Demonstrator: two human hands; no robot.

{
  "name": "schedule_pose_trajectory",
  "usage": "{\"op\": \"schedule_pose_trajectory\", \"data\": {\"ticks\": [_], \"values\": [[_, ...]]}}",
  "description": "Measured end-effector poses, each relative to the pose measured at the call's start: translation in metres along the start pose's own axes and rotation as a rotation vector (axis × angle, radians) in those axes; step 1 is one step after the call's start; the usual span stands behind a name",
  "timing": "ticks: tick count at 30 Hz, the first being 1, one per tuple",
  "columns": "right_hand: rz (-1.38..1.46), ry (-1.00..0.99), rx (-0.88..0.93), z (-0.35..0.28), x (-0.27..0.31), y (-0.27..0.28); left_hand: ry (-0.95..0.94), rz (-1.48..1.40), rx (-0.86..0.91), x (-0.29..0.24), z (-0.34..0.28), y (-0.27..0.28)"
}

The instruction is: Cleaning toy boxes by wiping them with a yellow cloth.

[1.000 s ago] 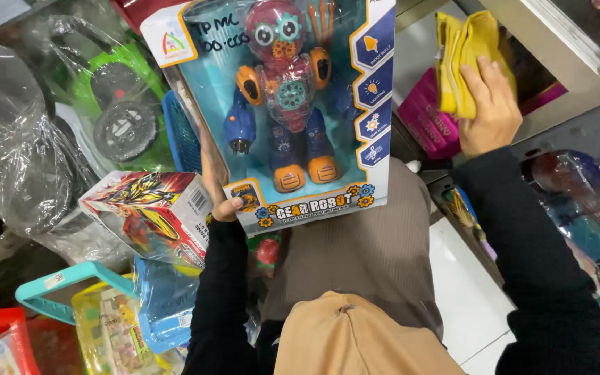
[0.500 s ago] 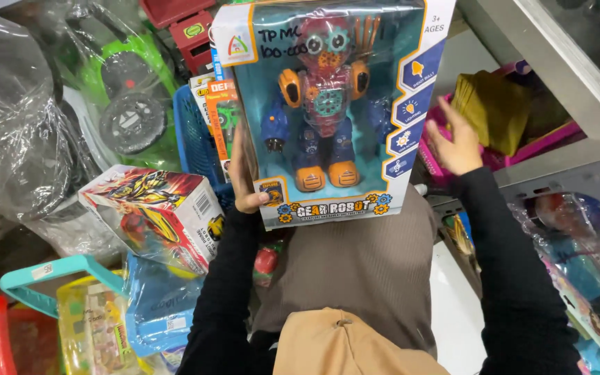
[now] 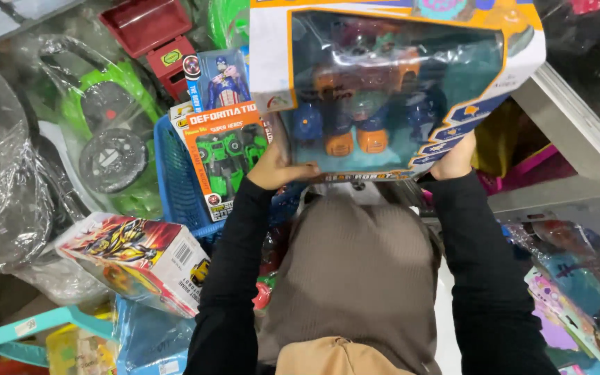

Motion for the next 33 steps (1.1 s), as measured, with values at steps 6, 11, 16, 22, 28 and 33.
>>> {"op": "schedule_pose_trajectory", "data": {"ticks": [6, 11, 16, 22, 28, 33], "values": [[-0.43, 0.291, 0.184, 0.013, 0.011, 0.038, 0.19, 0.795, -0.1, 0.117, 0.061, 0.064], [-1.034, 0.366, 0.448, 0.003, 0.023, -0.073, -0.406, 1.134, -0.245, 0.114, 0.102, 0.082], [-1.504, 0.396, 0.668, 0.0, 0.006, -0.16, -0.408, 0.908, 0.035, 0.082, 0.136, 0.067], [-1.572, 0.219, 0.509, 0.025, -0.011, -0.148, -0.28, 0.901, 0.13, 0.115, 0.165, 0.101], [-1.609, 0.283, 0.52, 0.015, 0.001, -0.173, -0.214, 0.938, 0.155, 0.115, 0.17, 0.106], [-1.511, 0.224, 0.429, 0.012, 0.0, -0.172, -0.178, 0.838, 0.103, 0.098, 0.168, 0.102]]}}
Point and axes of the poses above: each hand's wrist, its own z-axis towards the middle knuckle, its own y-axis out of the back of the hand, x = y × z, the point moved 10 cm from there along z, towards the middle knuckle, and after that the axes turned 2 degrees about z, right-handed, at the moved point
